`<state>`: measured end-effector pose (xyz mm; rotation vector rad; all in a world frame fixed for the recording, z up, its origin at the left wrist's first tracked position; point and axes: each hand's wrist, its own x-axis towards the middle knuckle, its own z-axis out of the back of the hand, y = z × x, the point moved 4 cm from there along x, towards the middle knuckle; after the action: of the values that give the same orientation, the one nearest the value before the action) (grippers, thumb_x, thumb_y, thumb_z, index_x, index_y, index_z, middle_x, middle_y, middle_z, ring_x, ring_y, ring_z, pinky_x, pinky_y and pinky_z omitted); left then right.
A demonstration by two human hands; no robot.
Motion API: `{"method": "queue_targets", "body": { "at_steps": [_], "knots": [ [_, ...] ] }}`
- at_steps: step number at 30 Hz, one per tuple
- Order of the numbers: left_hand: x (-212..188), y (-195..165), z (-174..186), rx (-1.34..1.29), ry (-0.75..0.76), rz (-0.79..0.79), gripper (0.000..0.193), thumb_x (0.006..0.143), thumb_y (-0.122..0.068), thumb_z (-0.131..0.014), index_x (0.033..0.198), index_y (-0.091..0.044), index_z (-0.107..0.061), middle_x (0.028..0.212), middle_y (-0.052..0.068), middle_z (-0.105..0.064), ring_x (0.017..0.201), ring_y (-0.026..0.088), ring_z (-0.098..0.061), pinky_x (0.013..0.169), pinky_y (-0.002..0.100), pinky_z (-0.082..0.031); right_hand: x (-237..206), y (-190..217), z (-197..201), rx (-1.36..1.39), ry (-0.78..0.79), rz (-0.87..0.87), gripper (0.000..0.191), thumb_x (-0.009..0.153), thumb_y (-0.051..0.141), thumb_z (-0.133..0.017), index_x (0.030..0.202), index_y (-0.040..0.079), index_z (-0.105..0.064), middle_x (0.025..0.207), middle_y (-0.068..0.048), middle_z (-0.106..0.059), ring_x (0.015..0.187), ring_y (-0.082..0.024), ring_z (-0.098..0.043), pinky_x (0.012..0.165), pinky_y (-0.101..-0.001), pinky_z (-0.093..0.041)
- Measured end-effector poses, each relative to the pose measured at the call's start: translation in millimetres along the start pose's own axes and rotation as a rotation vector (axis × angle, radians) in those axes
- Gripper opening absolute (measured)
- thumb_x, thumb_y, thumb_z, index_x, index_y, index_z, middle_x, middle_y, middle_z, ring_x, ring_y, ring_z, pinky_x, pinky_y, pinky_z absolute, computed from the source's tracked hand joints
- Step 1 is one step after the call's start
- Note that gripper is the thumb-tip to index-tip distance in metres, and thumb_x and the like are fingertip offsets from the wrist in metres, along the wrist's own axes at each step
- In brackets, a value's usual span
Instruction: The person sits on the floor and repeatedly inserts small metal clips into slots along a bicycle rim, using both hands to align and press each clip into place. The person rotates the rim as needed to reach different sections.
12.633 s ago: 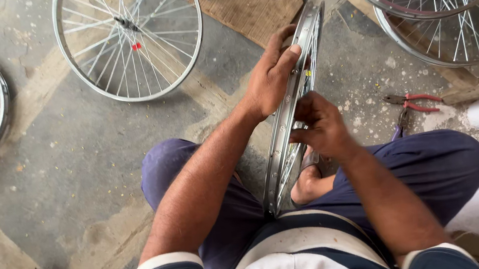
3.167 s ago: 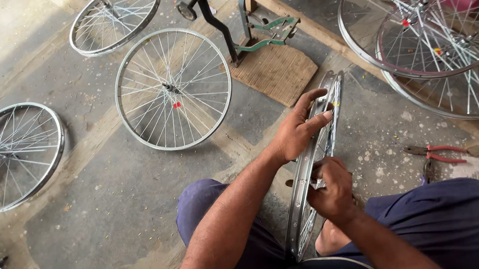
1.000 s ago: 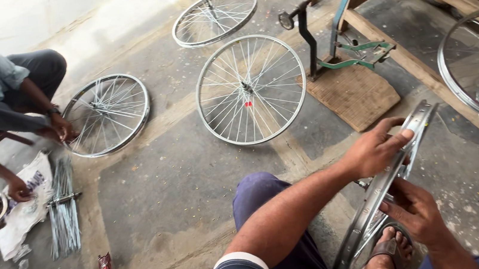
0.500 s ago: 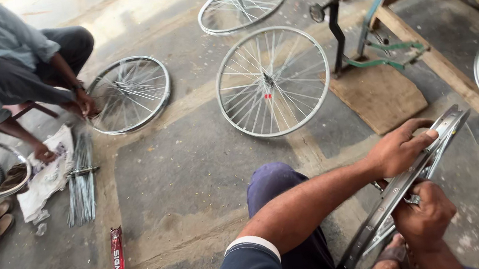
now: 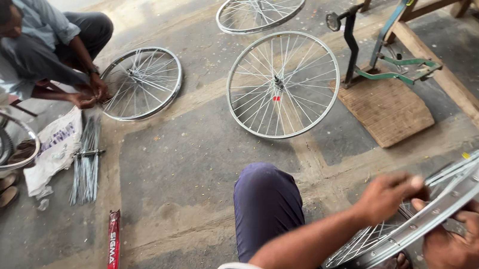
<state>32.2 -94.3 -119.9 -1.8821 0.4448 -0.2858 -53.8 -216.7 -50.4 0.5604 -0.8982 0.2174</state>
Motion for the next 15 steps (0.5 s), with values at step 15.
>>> {"method": "queue_targets", "body": {
  "at_steps": [15],
  "knots": [
    [16.2, 57.2, -15.7, -0.08, 0.253, 0.164, 0.045, 0.119, -0.034, -0.051, 0.147, 0.001, -0.056, 0.135, 0.011, -0.064, 0.128, 0.022, -0.057, 0.115, 0.037, -0.042, 0.7, -111.3, -39.8, 0.403, 0.283, -0.12, 0.038, 0.094, 0.019, -0.089, 0.1, 0.003, -0.055, 0.117, -0.016, -0.06, 0.111, -0.029, -0.063, 0.096, -0.0356, -0.054]
  ]
}}
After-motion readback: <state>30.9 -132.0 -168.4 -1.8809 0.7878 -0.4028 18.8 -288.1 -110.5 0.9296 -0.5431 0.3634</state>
